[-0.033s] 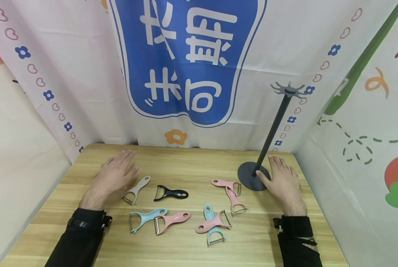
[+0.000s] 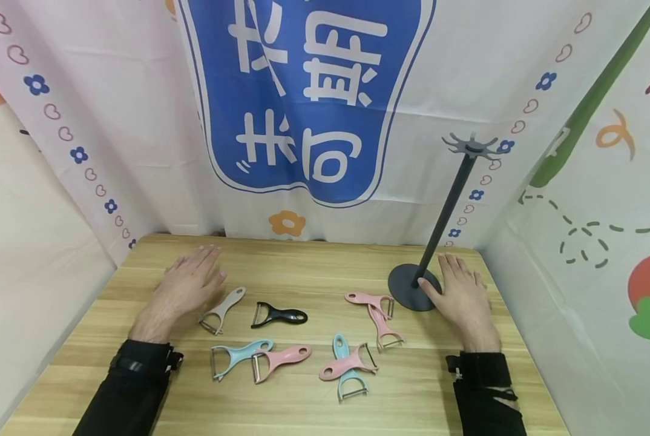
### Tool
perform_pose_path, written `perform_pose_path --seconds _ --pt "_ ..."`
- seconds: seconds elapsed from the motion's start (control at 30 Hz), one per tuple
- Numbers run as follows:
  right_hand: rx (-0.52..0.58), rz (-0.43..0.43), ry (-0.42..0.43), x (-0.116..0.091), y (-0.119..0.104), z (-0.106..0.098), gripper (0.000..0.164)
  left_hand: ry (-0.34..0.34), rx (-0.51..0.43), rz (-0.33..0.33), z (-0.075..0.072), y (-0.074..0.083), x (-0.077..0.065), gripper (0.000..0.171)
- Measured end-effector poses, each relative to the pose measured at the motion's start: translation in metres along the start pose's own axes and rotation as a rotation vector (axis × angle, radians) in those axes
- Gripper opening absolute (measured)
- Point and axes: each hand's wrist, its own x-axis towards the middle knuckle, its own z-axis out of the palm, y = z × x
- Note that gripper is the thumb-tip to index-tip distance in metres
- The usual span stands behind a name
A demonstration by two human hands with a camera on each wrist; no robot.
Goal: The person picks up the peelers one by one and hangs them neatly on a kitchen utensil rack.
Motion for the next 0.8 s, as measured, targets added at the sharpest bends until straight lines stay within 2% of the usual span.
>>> perform_pose_path --seconds 0.23,0.4,0.6,0.8 --pt "-0.001 -0.004 0.006 0.001 0.002 -0.001 0.103 -0.005 -0.004 0.002 0.0 -0.001 0.002 0.073" --pt "0.071 -0.009 0.074 0.002 0.001 -0.002 0.097 -0.011 -0.005 0.005 -0.001 -0.001 0.001 0.073" --pt "0.301 -0.003 0.151 0.004 -0.01 -0.008 0.093 -0.015 -0.003 0.011 -0.002 -0.001 0.0 0.074" --pt "0.612 0.021 0.245 0.005 -0.022 -0.009 0.09 -0.011 0.008 0.019 -0.004 0.0 0.0 0.074"
